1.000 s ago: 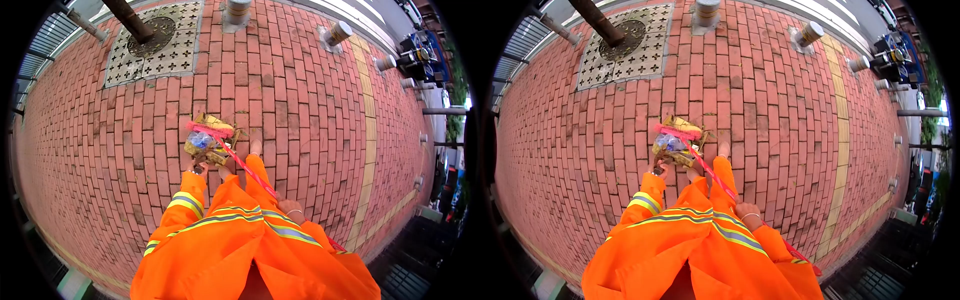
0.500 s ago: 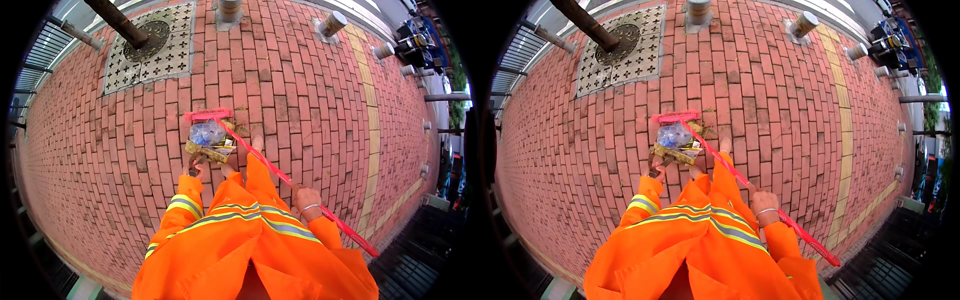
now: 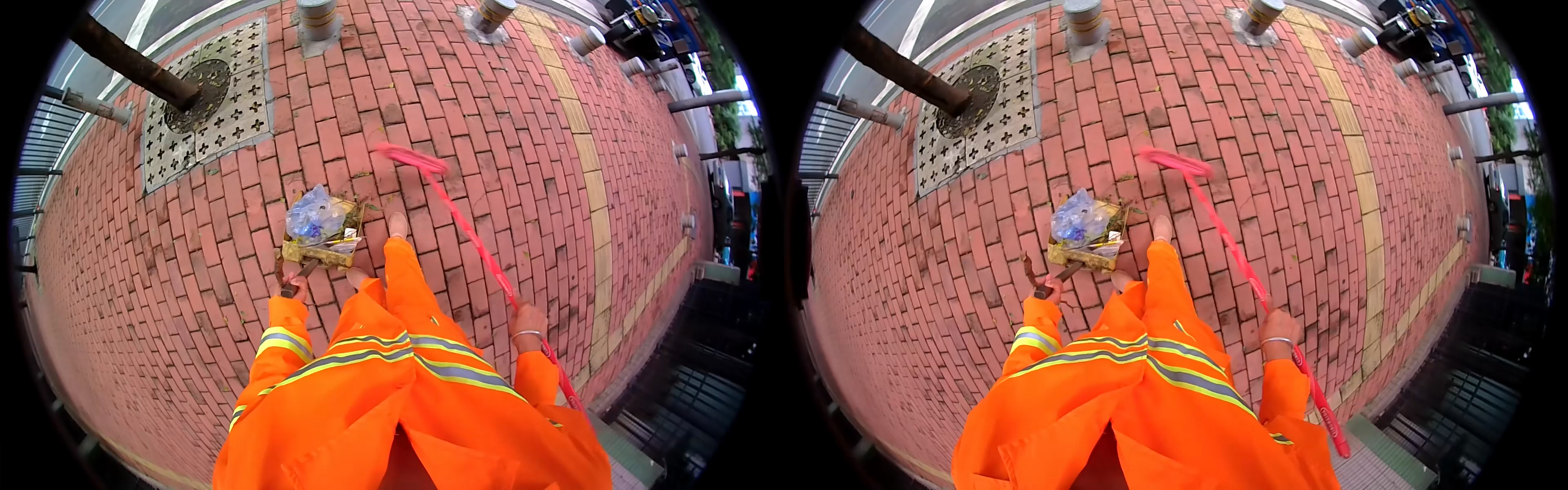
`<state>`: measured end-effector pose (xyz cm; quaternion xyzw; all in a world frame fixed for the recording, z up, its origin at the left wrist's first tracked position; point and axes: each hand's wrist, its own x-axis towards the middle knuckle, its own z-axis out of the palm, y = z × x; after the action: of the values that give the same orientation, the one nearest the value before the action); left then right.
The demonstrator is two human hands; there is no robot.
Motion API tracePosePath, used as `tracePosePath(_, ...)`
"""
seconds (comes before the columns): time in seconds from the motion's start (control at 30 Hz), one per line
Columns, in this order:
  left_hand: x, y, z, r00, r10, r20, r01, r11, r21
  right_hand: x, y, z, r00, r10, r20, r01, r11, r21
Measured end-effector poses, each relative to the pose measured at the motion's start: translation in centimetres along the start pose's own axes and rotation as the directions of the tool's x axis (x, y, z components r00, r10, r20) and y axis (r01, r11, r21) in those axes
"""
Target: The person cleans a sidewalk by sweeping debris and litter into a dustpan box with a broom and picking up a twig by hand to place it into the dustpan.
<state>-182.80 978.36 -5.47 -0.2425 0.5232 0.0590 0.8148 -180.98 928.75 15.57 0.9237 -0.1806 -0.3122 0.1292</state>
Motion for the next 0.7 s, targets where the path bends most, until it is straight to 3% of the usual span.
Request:
tracePosePath(0.17,1.5,0.5,-0.1,0.998,-0.044,-0.04,0.044,0.999,-0.001,5.4,1.9,5.0,0.951,0.3,0.079,-0.307,0.944,0.117)
tracePosePath(0.27,2.3,1.6,-0.7,0.993,-0.1,-0.061,0.098,0.995,-0.033,9.3,1.9,8.3,0.917,0.375,0.134,-0.392,0.91,0.137)
tracePosePath(0.33,-1.3,-2.5,1.8,0.995,-0.07,-0.074,0.07,0.998,-0.007,8.5,0.5,7.5,0.944,0.293,0.149,-0.313,0.941,0.131)
tracePosePath(0.43,1.4,0.2,0.1,0.996,-0.069,-0.051,0.069,0.998,-0.003,4.9,-2.6,4.9,0.981,0.123,0.152,-0.149,0.973,0.175)
tracePosePath(0.47,1.7,0.5,-0.3,0.995,-0.094,-0.029,0.094,0.995,-0.012,3.9,-3.8,4.0,0.984,0.088,0.154,-0.123,0.963,0.241)
tracePosePath(0.57,2.0,0.6,-0.2,0.998,0.026,-0.052,-0.022,0.996,0.083,2.7,-7.0,2.3,0.989,0.0,0.148,-0.067,0.89,0.45)
tracePosePath(0.67,1.0,0.3,-0.5,0.995,0.091,-0.043,-0.086,0.99,0.114,3.7,-8.6,0.2,0.983,-0.182,-0.007,0.166,0.877,0.452)
tracePosePath(0.7,0.7,0.1,-0.6,0.995,0.092,-0.044,-0.087,0.989,0.119,3.9,-9.5,-2.0,0.967,-0.255,0.008,0.239,0.914,0.327)
